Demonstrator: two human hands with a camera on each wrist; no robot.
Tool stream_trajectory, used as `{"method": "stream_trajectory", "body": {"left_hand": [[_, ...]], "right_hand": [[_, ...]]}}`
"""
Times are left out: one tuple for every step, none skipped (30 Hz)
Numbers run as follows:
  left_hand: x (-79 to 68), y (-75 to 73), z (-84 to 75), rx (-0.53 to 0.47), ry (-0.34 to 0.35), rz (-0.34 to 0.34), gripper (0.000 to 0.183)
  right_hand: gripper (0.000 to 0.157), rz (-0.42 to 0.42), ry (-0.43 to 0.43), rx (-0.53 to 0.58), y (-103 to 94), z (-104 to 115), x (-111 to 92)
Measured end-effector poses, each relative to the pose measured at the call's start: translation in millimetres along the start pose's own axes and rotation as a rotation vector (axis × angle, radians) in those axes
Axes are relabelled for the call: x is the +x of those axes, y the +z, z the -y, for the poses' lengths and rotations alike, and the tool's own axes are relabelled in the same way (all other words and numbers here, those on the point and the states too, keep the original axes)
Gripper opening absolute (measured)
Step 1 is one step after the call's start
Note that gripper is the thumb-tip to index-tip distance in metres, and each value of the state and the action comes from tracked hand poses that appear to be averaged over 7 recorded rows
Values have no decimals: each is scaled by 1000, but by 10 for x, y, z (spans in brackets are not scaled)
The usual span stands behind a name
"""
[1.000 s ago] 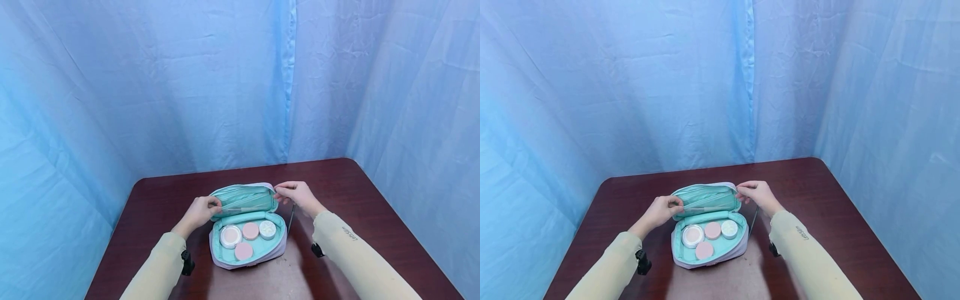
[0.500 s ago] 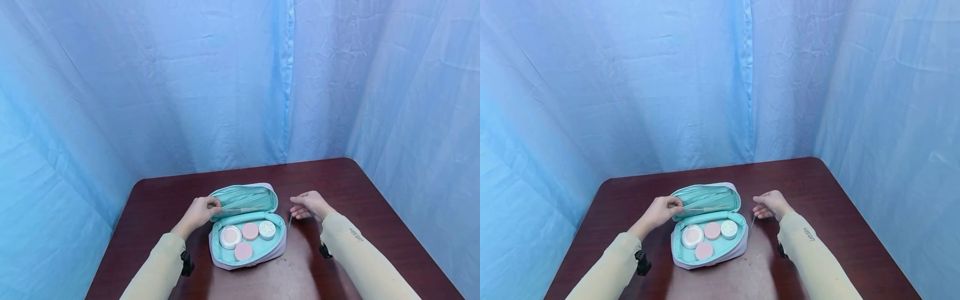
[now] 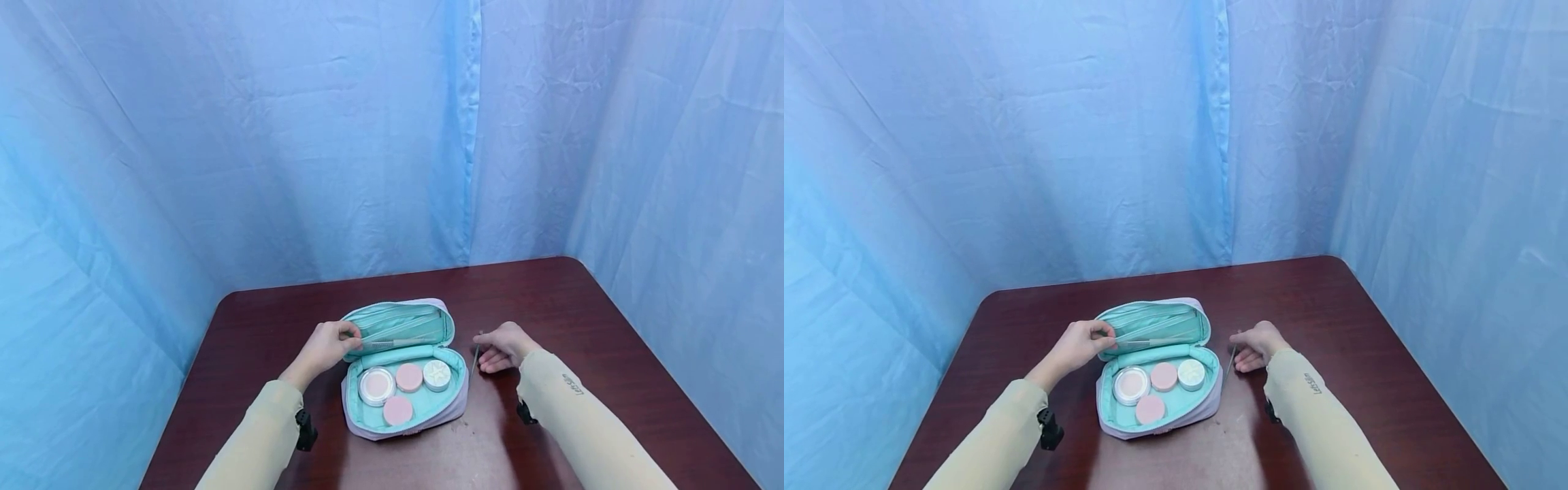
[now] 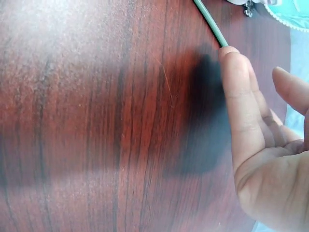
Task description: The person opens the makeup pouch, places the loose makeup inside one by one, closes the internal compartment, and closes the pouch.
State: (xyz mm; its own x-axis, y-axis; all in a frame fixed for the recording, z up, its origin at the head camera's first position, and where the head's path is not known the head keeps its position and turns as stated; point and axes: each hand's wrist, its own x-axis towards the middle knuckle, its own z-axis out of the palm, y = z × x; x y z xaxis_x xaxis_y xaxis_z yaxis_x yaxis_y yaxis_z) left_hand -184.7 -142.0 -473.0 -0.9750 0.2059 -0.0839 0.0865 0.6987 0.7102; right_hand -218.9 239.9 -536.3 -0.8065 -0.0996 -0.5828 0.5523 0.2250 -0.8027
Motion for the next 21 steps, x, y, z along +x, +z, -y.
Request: {"method": "stream_trajectory", "body": {"left_hand": [[1, 1, 1, 0, 0, 0, 7], [2, 1, 2, 0, 0, -1, 7], [2, 2, 2, -1, 1, -1, 7], [2, 3, 3, -2, 1, 0, 7], [3, 3, 3, -4, 1, 0, 7], [4, 3, 3, -7, 1, 1, 7], [3, 3, 2, -9, 2, 1, 7], [2, 3, 1, -12, 3, 1, 7], [1, 4, 1, -16, 3, 1, 7], [0, 4, -1, -19, 3, 1, 7], [1, 5, 0, -21, 3, 1, 7], [1, 6, 0, -24, 2, 1, 8], [1, 7, 0, -27, 1, 1, 8], [2, 7, 1, -29, 0, 1, 8], [4, 6, 3, -31, -1, 1, 8], [6, 6, 5, -33, 0, 1, 8], [7, 5, 8, -35, 0, 1, 8], [7, 4, 10, -37, 0, 2, 8], [8, 3, 12, -38, -1, 2, 8], [8, 3, 15, -38, 0, 3, 8], [8, 2, 17, -37, 0, 4, 8]], "right_hand": [[35, 5, 6, -10, 12, -1, -5], [34, 6, 14, -18, 26, -2, -9], [34, 5, 21, -24, 40, 0, -15], [33, 1, 29, -26, 54, 1, -19], [31, -6, 34, -32, 67, 4, -25], [30, -19, 40, -35, 81, 5, -29], [30, -30, 42, -43, 92, 5, -30], [29, -45, 48, -47, 103, 5, -31], [28, -58, 51, -53, 112, 6, -33], [27, -71, 52, -62, 118, 2, -32], [26, -81, 51, -75, 123, -1, -33], [26, -87, 49, -86, 127, -6, -32], [25, -93, 47, -102, 129, -9, -33], [25, -97, 46, -118, 133, -7, -38], [24, -100, 43, -133, 135, -9, -39], [24, -102, 41, -149, 137, -9, -41], [23, -104, 39, -163, 140, -8, -41], [23, -106, 37, -177, 142, -3, -43], [22, -109, 35, -191, 144, 0, -42], [21, -110, 33, -203, 145, 4, -39], [21, -110, 30, -215, 143, 4, -31]]}}
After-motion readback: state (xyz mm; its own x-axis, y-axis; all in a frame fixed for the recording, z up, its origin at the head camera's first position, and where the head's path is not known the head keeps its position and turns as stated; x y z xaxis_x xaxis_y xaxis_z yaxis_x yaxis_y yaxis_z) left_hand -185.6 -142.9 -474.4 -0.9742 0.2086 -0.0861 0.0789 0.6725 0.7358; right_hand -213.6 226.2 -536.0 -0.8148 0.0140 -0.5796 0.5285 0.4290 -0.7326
